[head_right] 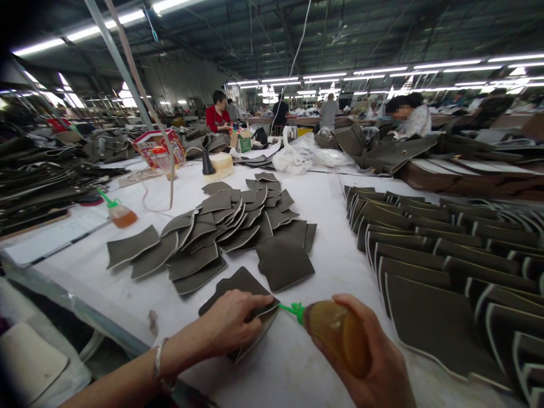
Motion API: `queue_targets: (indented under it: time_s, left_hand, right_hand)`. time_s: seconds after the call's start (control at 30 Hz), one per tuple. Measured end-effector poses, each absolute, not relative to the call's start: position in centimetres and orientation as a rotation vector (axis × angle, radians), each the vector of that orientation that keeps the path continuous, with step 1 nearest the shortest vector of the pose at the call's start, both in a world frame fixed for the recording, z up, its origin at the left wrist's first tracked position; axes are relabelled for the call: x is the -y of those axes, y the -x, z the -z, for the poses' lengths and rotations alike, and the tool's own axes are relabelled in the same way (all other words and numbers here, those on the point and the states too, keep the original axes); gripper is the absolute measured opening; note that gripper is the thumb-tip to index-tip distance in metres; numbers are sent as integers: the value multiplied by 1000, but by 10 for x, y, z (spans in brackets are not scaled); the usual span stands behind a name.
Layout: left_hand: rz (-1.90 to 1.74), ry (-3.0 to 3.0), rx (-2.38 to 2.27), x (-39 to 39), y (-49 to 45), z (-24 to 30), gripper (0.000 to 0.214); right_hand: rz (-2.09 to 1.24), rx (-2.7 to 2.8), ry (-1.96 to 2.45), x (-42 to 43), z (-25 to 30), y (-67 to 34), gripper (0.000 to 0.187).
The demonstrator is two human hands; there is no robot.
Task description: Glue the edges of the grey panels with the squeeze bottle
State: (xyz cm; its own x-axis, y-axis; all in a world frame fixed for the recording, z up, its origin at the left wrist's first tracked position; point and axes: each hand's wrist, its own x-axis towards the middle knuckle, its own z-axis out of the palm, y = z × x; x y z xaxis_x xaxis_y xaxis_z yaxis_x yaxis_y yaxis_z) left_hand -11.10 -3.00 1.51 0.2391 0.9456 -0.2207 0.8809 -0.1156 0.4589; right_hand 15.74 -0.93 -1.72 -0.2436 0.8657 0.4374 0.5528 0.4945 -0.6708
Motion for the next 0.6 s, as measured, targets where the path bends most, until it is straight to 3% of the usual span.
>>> queue_targets:
  time_s: [0.2, 0.6]
  left_hand:
    - [-201, -2056, -1683, 32, 109, -15, 54]
    - [-212, -2050, -1707, 39, 112, -12, 50]
  right_hand:
    - [-671, 1891, 1156, 12, 17, -156, 45]
    - [-735, 1858, 1242, 20, 26, -157, 46]
